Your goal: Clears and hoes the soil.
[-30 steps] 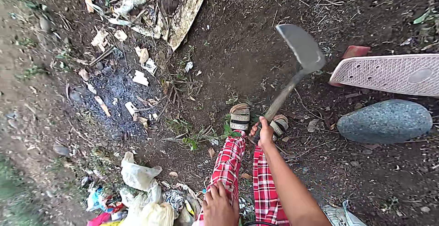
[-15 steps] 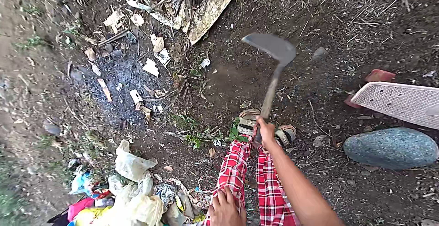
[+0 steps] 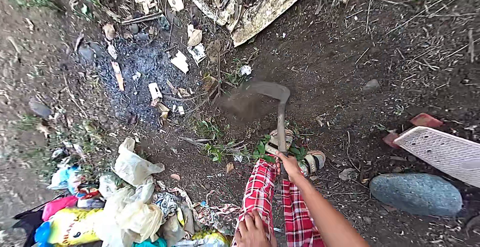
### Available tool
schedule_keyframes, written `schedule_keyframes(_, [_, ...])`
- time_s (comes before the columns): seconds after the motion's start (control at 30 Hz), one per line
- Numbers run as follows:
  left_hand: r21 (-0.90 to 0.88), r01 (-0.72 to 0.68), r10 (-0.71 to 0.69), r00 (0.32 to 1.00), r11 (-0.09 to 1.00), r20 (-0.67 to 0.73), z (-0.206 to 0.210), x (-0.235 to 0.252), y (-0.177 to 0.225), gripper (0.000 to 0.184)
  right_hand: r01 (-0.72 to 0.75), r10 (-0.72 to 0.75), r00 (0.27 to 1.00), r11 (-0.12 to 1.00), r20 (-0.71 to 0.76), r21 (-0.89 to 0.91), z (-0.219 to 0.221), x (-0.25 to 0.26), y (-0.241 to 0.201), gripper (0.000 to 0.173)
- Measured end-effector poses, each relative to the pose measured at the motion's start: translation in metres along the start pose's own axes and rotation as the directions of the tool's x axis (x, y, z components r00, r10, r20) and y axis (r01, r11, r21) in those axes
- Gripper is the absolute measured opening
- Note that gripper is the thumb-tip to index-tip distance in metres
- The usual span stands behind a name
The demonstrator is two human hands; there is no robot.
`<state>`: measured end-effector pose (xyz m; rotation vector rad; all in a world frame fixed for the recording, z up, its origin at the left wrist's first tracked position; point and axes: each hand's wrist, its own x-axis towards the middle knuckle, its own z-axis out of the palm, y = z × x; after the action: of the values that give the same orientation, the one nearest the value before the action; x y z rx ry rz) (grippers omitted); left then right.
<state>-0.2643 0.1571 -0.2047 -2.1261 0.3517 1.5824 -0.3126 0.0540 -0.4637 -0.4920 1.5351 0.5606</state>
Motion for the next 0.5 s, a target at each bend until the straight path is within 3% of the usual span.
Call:
schedule_keyframes(0.07, [-0.027, 0.000, -0.001, 1.000, 1.000, -0.013, 0.002, -0.001, 0.000, 0.072, 0.097, -0.091, 0.995, 0.982, -0.042, 0.159, 0.006, 0.000, -0.048, 0.039])
schedule_keyframes(0.17, [-0.063, 0.009, -0.013, 0.998, 0.998, -0.055, 0.005, -0.002, -0.001, 0.069, 0.230, -0.208, 0.973, 0.861, -0.099, 0.454, 0.032, 0.018, -0.124, 0.039])
schedule_keyframes(0.23, [-0.065, 0.009, -0.014, 0.997, 0.998, -0.079, 0.008, -0.002, -0.003, 0.067, 0.270, -0.261, 0.961, 0.818, -0.090, 0.508, 0.059, 0.034, -0.145, 0.041])
schedule_keyframes(0.3, [-0.078, -0.012, 0.004, 0.994, 0.997, -0.106, 0.012, -0.002, -0.006, 0.067, 0.250, -0.255, 0.966, 0.896, -0.037, 0.368, 0.084, 0.057, -0.117, 0.045])
schedule_keyframes(0.37, [-0.080, -0.007, 0.001, 0.997, 0.997, -0.076, 0.010, -0.002, -0.007, 0.068, 0.175, -0.173, 0.983, 0.984, 0.059, -0.024, 0.086, 0.077, -0.051, 0.042])
schedule_keyframes(0.43, [-0.091, 0.015, -0.018, 0.999, 0.996, -0.038, 0.007, -0.002, -0.005, 0.070, 0.041, 0.004, 0.993, 0.923, 0.116, -0.382, 0.071, 0.070, -0.003, 0.039])
schedule_keyframes(0.5, [-0.095, 0.041, -0.040, 0.999, 0.995, 0.008, 0.005, -0.003, -0.002, 0.071, -0.025, 0.075, 0.994, 0.865, 0.081, -0.501, 0.052, 0.045, 0.013, 0.038])
